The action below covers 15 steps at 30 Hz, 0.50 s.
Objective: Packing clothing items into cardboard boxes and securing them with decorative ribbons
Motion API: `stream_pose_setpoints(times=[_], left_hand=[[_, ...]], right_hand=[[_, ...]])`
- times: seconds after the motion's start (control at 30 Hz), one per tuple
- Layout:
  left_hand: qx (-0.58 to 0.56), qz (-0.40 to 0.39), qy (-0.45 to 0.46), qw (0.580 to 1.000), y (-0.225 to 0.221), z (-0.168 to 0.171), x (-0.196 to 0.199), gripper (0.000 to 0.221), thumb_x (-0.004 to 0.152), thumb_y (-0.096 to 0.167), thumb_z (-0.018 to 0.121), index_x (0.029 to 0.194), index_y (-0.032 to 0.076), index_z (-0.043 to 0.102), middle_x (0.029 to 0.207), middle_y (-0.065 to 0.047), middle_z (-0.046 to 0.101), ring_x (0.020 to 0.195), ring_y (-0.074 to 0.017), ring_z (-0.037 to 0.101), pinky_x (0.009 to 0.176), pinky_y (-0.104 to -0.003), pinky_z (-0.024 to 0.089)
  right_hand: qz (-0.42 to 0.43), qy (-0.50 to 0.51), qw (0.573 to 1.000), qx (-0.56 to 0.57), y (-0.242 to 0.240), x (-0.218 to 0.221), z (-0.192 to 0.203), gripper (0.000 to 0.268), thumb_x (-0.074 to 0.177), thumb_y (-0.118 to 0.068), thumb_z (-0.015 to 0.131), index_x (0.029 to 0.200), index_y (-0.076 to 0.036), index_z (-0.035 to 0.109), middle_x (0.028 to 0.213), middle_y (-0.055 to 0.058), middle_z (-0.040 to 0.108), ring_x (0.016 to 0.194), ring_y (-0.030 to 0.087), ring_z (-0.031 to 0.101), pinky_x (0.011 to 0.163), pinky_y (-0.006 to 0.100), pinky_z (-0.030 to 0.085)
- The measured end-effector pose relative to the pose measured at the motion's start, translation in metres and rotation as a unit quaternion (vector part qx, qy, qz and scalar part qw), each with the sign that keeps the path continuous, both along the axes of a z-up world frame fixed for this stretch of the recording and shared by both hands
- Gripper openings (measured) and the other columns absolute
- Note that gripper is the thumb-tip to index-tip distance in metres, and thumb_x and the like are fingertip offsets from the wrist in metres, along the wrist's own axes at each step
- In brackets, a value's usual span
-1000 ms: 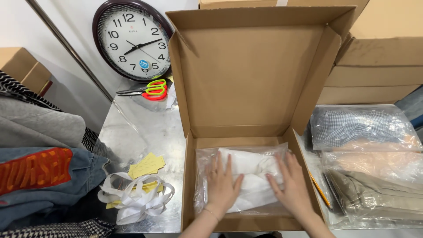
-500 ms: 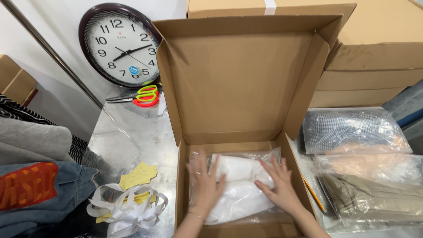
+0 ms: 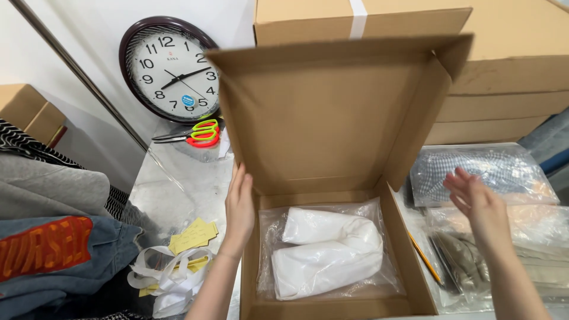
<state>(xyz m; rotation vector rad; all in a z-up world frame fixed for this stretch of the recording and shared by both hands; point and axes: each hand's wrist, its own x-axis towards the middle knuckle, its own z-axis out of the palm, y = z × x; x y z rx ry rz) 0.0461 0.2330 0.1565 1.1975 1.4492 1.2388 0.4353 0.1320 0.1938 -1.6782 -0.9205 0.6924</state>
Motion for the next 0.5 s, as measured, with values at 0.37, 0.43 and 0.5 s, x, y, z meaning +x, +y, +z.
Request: stream_pose_setpoints(times=[0.37,0.43,0.5], left_hand=[[-0.168,0.025,-0.262,0.950,-0.103,-0.039,-0.031,0.079,0.095,0.064,0.030,0.158,0.017,0.046,0.158,-0.003,0.053,0.147,-0.0186,0.043,0.119,-0.039,0.035],[-0.182,0.031,-0.286,0.940,-0.128,-0.043,-0.032,0.077,0.096,0.064,0.031,0.156,0.018,0.048,0.154,-0.004,0.055,0.142,-0.0195,0.046,0.114,-0.039,0.037],[-0.208,0.031,-0.332,0.920,-0.152,-0.045,-0.030,0.072,0.098,0.064,0.035,0.152,0.019,0.054,0.146,-0.005,0.060,0.133,-0.0213,0.052,0.105,-0.039,0.040]], right_hand=[[0.070,0.223,0.964,-0.127,-0.058,0.017,-0.001,0.099,0.090,-0.077,0.018,0.159,-0.016,0.053,0.144,0.022,0.062,0.119,0.043,0.062,0.082,0.056,0.045],[0.094,0.171,0.966,-0.168,-0.078,0.002,0.002,0.099,0.090,-0.074,0.013,0.160,-0.018,0.055,0.138,0.029,0.066,0.116,0.048,0.069,0.072,0.056,0.048],[0.064,0.149,0.951,-0.264,-0.101,-0.021,0.014,0.082,0.095,-0.061,0.021,0.160,-0.023,0.054,0.154,0.007,0.068,0.134,0.028,0.065,0.104,0.045,0.045]])
